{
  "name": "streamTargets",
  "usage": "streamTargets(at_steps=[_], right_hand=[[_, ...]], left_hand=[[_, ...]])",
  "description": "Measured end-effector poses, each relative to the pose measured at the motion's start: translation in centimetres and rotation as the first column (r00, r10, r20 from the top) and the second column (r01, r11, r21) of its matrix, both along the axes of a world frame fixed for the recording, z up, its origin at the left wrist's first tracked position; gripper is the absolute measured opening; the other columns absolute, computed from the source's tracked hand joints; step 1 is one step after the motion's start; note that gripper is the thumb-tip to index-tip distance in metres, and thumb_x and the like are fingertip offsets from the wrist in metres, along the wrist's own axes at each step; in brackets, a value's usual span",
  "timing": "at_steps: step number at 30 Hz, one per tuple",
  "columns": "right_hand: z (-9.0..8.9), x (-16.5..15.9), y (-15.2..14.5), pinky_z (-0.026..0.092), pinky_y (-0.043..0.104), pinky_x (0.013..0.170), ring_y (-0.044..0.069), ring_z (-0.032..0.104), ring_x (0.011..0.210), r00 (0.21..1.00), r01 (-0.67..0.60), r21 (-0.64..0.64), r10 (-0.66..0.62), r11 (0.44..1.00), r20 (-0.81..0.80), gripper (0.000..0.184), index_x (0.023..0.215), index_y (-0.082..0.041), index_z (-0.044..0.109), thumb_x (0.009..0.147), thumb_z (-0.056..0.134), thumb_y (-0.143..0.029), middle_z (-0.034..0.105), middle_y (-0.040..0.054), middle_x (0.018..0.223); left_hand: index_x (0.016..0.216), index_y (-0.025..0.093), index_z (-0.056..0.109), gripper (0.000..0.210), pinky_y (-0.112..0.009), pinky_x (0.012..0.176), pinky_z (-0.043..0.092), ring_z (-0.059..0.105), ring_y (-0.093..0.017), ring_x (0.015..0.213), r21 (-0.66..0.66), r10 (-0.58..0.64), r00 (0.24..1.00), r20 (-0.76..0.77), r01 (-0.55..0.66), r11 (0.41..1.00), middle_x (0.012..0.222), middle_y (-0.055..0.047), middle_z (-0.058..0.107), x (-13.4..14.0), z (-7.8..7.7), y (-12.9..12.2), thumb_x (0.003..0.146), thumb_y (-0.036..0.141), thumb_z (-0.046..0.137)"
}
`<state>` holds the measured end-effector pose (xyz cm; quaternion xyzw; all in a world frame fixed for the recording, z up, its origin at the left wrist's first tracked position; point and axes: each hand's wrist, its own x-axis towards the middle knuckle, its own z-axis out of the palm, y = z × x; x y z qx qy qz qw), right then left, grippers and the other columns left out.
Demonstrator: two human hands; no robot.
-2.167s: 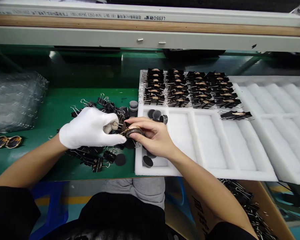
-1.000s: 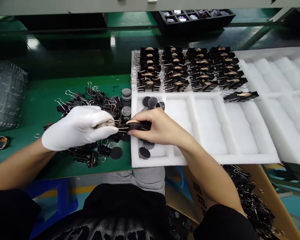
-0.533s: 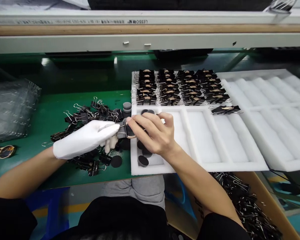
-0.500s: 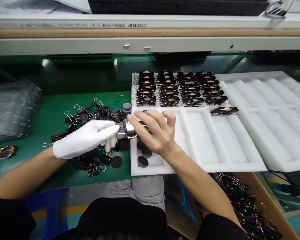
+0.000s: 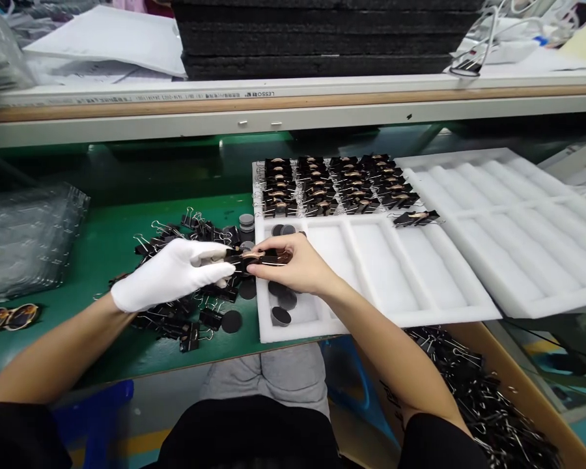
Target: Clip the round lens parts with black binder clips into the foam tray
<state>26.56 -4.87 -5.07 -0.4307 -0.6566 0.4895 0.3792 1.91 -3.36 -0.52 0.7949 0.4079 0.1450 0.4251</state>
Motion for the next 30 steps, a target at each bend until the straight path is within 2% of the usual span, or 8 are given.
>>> streamTargets(at_steps=[4,10,13,15,19,23,26,30], right_hand=[[-0.3,-0.1,-0.8,0.058,0.031,0.072,0.021,0.074,0.079,0.998,0.063,0.055,-0.062,0.997,-0.023,0.023,0.093,-0.017,0.081,0.080,0.084,-0.036,0.080,0.0056,0.089],[2.0,1.4,-2.8,0.055,0.031,0.083,0.020,0.074,0.092,0.980,-0.083,0.230,0.037,0.970,0.198,0.019,0.107,-0.020,0.077,0.089,0.077,-0.025,0.080,0.0037,0.102],[3.8,4.2,-3.6,0.055,0.032,0.080,0.019,0.073,0.090,0.962,-0.122,0.308,0.036,0.944,0.272,0.017,0.109,-0.021,0.076,0.092,0.072,-0.020,0.079,0.0040,0.102],[4.6,8.2,-3.4,0.057,0.035,0.083,0.021,0.073,0.092,0.940,-0.066,0.392,-0.074,0.918,0.332,0.016,0.108,-0.022,0.076,0.093,0.073,-0.023,0.079,0.0046,0.102],[4.6,20.3,-1.8,0.055,0.047,0.097,0.028,0.069,0.103,0.749,0.149,0.537,-0.449,0.831,0.488,0.021,0.104,-0.026,0.078,0.087,0.079,-0.039,0.073,0.0101,0.110],[2.7,30.1,-0.6,0.042,0.064,0.112,0.041,0.055,0.132,0.438,0.282,0.438,-0.520,0.854,0.733,0.025,0.104,-0.023,0.081,0.086,0.079,-0.040,0.063,0.0177,0.134],[0.7,32.3,-0.1,0.033,0.072,0.112,0.051,0.037,0.145,0.336,0.359,0.366,-0.485,0.859,0.807,0.025,0.109,-0.023,0.082,0.088,0.078,-0.035,0.046,0.0208,0.156],[-0.9,31.5,0.3,0.031,0.069,0.112,0.050,0.025,0.152,0.283,0.393,0.319,-0.444,0.862,0.850,0.030,0.120,-0.020,0.079,0.095,0.071,-0.036,0.032,0.0218,0.165]], left_hand=[[0.083,0.019,0.069,0.039,-0.023,0.057,0.045,0.061,-0.013,0.064,0.013,-0.039,0.999,-0.026,0.039,0.999,0.073,0.001,0.071,0.0,0.4,-0.1,0.097,0.054,0.058],[0.111,0.023,0.074,0.037,-0.026,0.060,0.052,0.066,-0.017,0.067,0.124,-0.096,0.987,-0.128,0.112,0.986,0.079,0.000,0.073,0.5,-0.2,-0.8,0.098,0.054,0.059],[0.146,0.030,0.060,0.052,-0.030,0.076,0.061,0.075,-0.022,0.089,0.108,-0.145,0.977,-0.159,0.163,0.981,0.108,-0.003,0.080,0.4,-0.5,-1.2,0.100,0.054,0.057],[0.153,0.034,0.054,0.057,-0.033,0.094,0.062,0.074,-0.026,0.113,0.151,-0.110,0.977,-0.184,0.139,0.979,0.135,-0.004,0.074,0.2,-0.7,-1.1,0.100,0.055,0.055],[0.146,0.039,0.061,0.053,-0.039,0.115,0.053,0.064,-0.030,0.136,0.231,-0.055,0.969,-0.240,0.112,0.966,0.151,0.002,0.064,-0.6,-0.9,-0.2,0.098,0.060,0.055],[0.142,0.042,0.065,0.049,-0.040,0.114,0.055,0.066,-0.031,0.134,0.280,-0.063,0.967,-0.247,0.134,0.951,0.148,0.004,0.067,-0.9,-0.9,0.4,0.097,0.060,0.056],[0.141,0.043,0.066,0.049,-0.042,0.111,0.057,0.068,-0.033,0.131,0.300,-0.069,0.972,-0.223,0.136,0.944,0.146,0.007,0.068,-1.0,-0.8,0.5,0.096,0.060,0.058],[0.143,0.044,0.064,0.048,-0.042,0.110,0.058,0.069,-0.030,0.130,0.300,-0.045,0.968,-0.247,0.121,0.946,0.145,0.008,0.068,-1.3,-0.8,0.5,0.099,0.059,0.055]])
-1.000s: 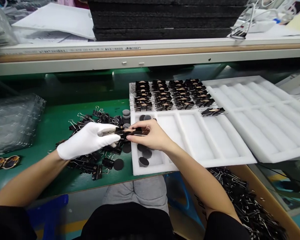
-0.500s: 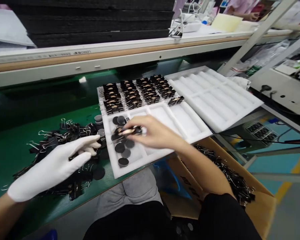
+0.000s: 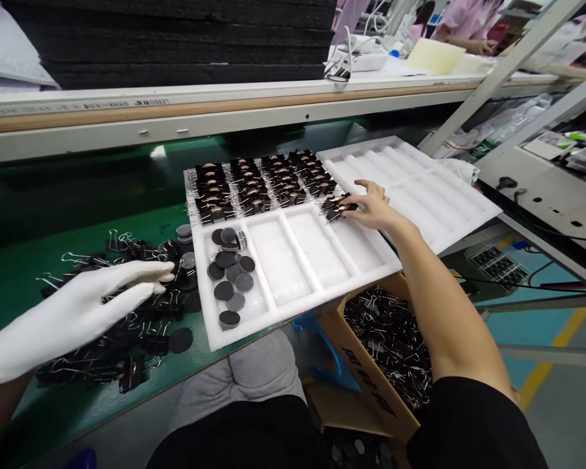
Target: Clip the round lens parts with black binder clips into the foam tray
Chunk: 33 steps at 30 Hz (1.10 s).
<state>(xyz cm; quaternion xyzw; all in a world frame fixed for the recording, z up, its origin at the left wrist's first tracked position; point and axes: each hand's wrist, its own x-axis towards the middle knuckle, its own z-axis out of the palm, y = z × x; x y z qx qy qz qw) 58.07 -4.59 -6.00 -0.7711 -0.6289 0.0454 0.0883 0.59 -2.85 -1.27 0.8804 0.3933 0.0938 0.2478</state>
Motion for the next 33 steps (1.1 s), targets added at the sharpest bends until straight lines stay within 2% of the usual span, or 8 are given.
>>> streamTargets(at_steps=[7,10,12,15,19,24,27,33], right_hand=[[1.0,-1.3,-1.1,0.029,0.062,0.110,0.046,0.025,0.152,0.997,-0.047,0.004,0.047,0.999,0.065,0.045,0.126,-0.014,0.075,0.103,0.058,-0.049,0.031,0.0295,0.163],[1.0,-3.2,-2.5,0.034,0.067,0.104,0.049,0.038,0.146,0.978,0.004,0.147,-0.034,0.989,0.205,0.048,0.131,-0.014,0.070,0.102,0.057,-0.051,0.044,0.0338,0.153],[0.8,-5.7,-3.8,0.039,0.068,0.102,0.051,0.048,0.139,0.963,-0.075,0.332,-0.017,0.940,0.268,0.049,0.126,-0.016,0.069,0.101,0.055,-0.055,0.054,0.0309,0.146],[0.3,-10.9,-5.7,0.049,0.056,0.098,0.042,0.064,0.121,0.874,-0.479,0.360,0.401,0.800,0.273,0.032,0.120,-0.022,0.065,0.103,0.053,-0.047,0.066,0.0224,0.130],[-1.1,-18.1,-7.1,0.050,0.053,0.081,0.039,0.067,0.106,0.673,-0.739,0.218,0.688,0.637,0.272,0.033,0.132,-0.029,0.059,0.106,0.043,-0.043,0.069,0.0156,0.130],[-3.0,-22.5,-5.3,0.054,0.047,0.068,0.036,0.070,0.097,0.538,-0.843,0.197,0.766,0.501,0.352,0.038,0.131,-0.020,0.060,0.108,0.040,-0.043,0.070,0.0174,0.125],[-3.3,-22.7,-4.2,0.055,0.043,0.062,0.030,0.072,0.083,0.492,-0.871,0.210,0.799,0.445,0.347,0.034,0.122,-0.019,0.063,0.109,0.039,-0.040,0.070,0.0153,0.112],[-3.7,-21.8,-4.0,0.060,0.044,0.069,0.027,0.075,0.081,0.557,-0.823,0.212,0.821,0.527,0.121,0.029,0.107,-0.027,0.064,0.106,0.047,-0.050,0.074,0.0059,0.101]], left_hand=[[0.136,0.041,0.069,0.041,-0.034,0.107,0.058,0.074,-0.022,0.119,0.103,0.131,0.991,0.019,-0.133,0.986,0.134,0.007,0.075,-3.5,0.4,-1.4,0.101,0.056,0.053],[0.131,0.037,0.070,0.035,-0.036,0.106,0.058,0.075,-0.021,0.112,0.257,0.286,0.949,0.133,-0.311,0.915,0.127,0.005,0.078,-7.2,-0.3,-2.9,0.101,0.047,0.054],[0.128,0.031,0.072,0.033,-0.040,0.105,0.057,0.075,-0.024,0.110,0.463,0.419,0.876,0.240,-0.483,0.743,0.123,-0.001,0.079,-10.4,-1.8,-3.6,0.099,0.037,0.057],[0.123,0.020,0.071,0.031,-0.044,0.097,0.057,0.075,-0.030,0.105,0.751,0.573,0.780,0.251,-0.531,0.394,0.114,-0.011,0.080,-15.6,-5.2,-4.2,0.095,0.028,0.060],[0.119,0.015,0.069,0.029,-0.041,0.090,0.055,0.075,-0.029,0.100,0.787,0.707,0.706,0.039,-0.458,0.414,0.112,-0.014,0.080,-20.6,-9.0,-5.0,0.100,0.028,0.052],[0.132,0.013,0.065,0.053,-0.043,0.100,0.048,0.065,-0.033,0.121,0.720,0.753,0.649,-0.110,-0.471,0.510,0.132,-0.017,0.070,-21.8,-10.2,-6.4,0.096,0.052,0.060],[0.132,0.015,0.065,0.056,-0.048,0.100,0.044,0.061,-0.037,0.124,0.691,0.872,0.482,-0.080,-0.604,0.397,0.135,-0.018,0.068,-21.9,-10.0,-7.3,0.097,0.057,0.056],[0.131,0.011,0.062,0.065,-0.054,0.094,0.041,0.055,-0.046,0.124,0.600,0.987,0.153,-0.054,-0.785,0.154,0.127,-0.025,0.066,-22.8,-9.8,-7.9,0.089,0.062,0.061]])
